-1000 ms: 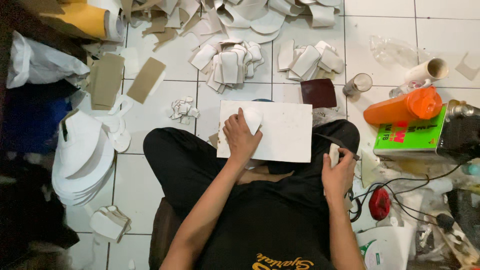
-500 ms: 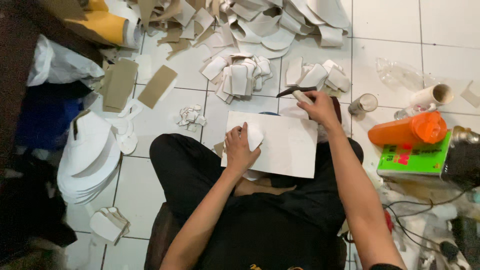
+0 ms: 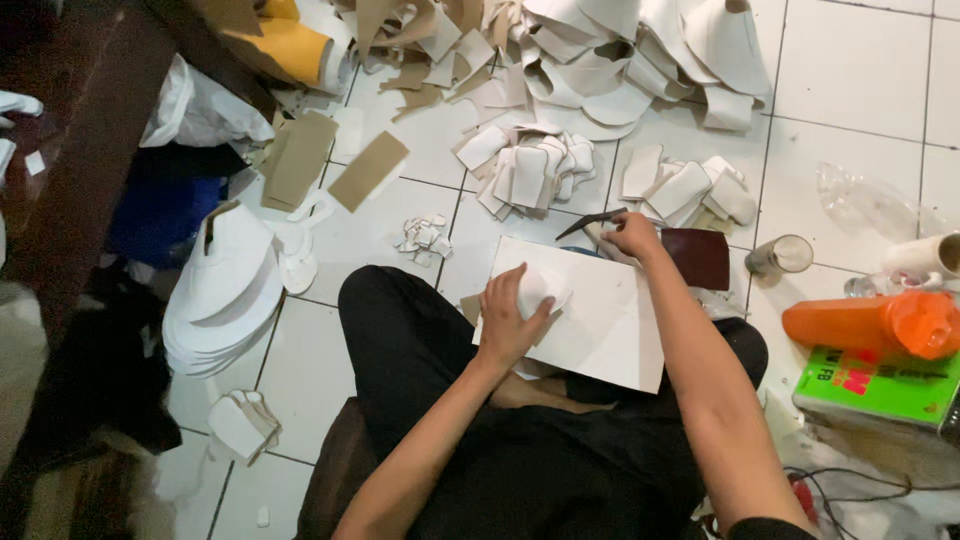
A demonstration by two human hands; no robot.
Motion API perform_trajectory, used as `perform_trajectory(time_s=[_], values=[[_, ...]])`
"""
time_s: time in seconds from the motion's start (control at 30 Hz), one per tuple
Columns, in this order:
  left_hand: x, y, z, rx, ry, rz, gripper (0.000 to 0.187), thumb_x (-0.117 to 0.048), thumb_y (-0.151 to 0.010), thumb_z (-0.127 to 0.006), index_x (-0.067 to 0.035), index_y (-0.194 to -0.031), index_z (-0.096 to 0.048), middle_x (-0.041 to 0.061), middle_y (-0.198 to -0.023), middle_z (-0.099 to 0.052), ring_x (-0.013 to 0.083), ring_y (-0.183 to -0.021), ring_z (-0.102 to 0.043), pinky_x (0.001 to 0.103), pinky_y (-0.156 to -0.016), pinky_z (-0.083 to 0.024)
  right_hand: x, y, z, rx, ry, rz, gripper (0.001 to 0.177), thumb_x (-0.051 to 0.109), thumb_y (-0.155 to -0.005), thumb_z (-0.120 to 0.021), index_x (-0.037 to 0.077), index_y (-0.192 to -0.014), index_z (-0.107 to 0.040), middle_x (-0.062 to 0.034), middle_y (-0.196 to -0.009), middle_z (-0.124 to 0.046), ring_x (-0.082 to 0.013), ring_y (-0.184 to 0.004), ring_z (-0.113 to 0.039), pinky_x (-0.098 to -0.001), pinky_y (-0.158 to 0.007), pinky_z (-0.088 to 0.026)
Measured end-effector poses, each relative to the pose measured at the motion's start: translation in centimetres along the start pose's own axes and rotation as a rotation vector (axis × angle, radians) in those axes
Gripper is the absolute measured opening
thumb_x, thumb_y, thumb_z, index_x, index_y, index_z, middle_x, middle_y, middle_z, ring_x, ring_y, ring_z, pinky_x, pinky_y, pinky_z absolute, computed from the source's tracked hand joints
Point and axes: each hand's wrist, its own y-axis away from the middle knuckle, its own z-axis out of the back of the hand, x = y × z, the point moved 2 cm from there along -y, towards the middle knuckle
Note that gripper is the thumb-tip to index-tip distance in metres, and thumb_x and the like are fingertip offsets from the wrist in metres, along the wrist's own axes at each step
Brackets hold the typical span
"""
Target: The person sits on the floor and assembles white shoe components by hand. They pick up white foam pieces and brown cardboard inserts, fitting them together. Later, they use a brush to apply yellow glue from a container to the edges of the white parts before joining them.
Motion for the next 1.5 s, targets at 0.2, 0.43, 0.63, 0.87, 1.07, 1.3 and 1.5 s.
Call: perform_trajectory(time_s=[0.2, 0.43, 0.63, 0.87, 1.07, 1.3, 1.5], values=[[-2.7, 1.9, 1.3, 0.256, 1.711, 0.569, 0.061, -0.045, -0.100, -0.037, -0.019, -0.152, -0.019, 0.025, -0.113, -0.058, 0.0320, -0.082, -0.065, 0.037, -0.070, -0.057, 16.0, 28.2, 14.0, -0.318, -0.679, 0.331, 0.036, 0.016, -0.082, -0.078, 0.005, -0.113, -0.065, -0.0128, -0.098, -0.067, -0.0219, -0.088, -0.062, -0.0289, -0.076, -0.049], [-6.8, 4.6, 0.9, 0.479, 1.972, 0.628, 0.065, -0.055, -0.098, -0.037, -0.019, -0.151, -0.028, 0.028, -0.121, -0.057, 0.0329, -0.100, -0.063, 0.044, -0.083, -0.052, 22.2, 40.6, 13.6, -0.352, -0.350, 0.754, 0.048, 0.030, -0.064, -0.086, 0.013, -0.107, -0.071, -0.0029, -0.104, -0.060, -0.0232, -0.096, -0.052, -0.0308, -0.081, -0.046], [-6.1, 5.4, 1.9, 0.499, 1.901, 0.536, 0.065, -0.055, -0.100, -0.033, -0.019, -0.153, -0.021, 0.026, -0.130, -0.052, 0.0353, -0.111, -0.060, 0.048, -0.091, -0.052, 23.6, 42.4, 12.5, -0.306, -0.308, 0.862, 0.011, 0.008, -0.082, -0.070, 0.007, -0.093, -0.070, -0.0088, -0.098, -0.069, -0.0296, -0.088, -0.067, -0.0349, -0.073, -0.053], [-6.2, 7.0, 2.8, 0.519, 1.780, 0.867, 0.087, -0.069, -0.087, -0.047, -0.007, -0.147, -0.035, 0.022, -0.141, -0.045, 0.0352, -0.128, -0.046, 0.052, -0.103, -0.040, 23.2, 42.3, 12.1, -0.136, -0.569, 0.633, 0.018, 0.017, -0.079, -0.073, 0.007, -0.091, -0.064, -0.0125, -0.097, -0.069, -0.0327, -0.084, -0.068, -0.0403, -0.071, -0.056], [-4.6, 6.4, 1.7, 0.475, 1.669, 0.826, 0.069, -0.054, -0.089, -0.055, -0.006, -0.138, -0.047, 0.018, -0.132, -0.054, 0.0315, -0.124, -0.050, 0.051, -0.098, -0.044, 20.2, 40.8, 10.0, -0.178, -0.695, 0.400, 0.005, 0.010, -0.086, -0.065, 0.007, -0.090, -0.066, -0.0088, -0.082, -0.069, -0.0212, -0.073, -0.064, -0.0329, -0.065, -0.052], [-7.6, 6.6, 4.2, 0.318, 1.299, 0.727, 0.030, -0.006, -0.084, -0.071, 0.002, -0.112, -0.064, 0.009, -0.103, -0.069, 0.0237, -0.100, -0.066, 0.044, -0.092, -0.053, 18.0, 38.9, 8.9, -0.290, -0.947, 0.185, 0.015, 0.009, -0.101, -0.043, 0.004, -0.115, -0.048, -0.0060, -0.073, -0.061, -0.0142, -0.069, -0.055, -0.0280, -0.067, -0.047], [-9.4, 6.0, 7.0, 0.244, 1.265, 0.712, 0.022, -0.021, -0.089, -0.068, -0.001, -0.099, -0.068, 0.011, -0.090, -0.072, 0.0216, -0.083, -0.070, 0.041, -0.079, -0.059, 19.6, 40.3, 10.5, -0.223, -0.855, 0.133, 0.060, 0.014, -0.070, -0.085, 0.005, -0.122, -0.056, -0.0118, -0.076, -0.067, -0.0159, -0.071, -0.061, -0.0307, -0.069, -0.050]])
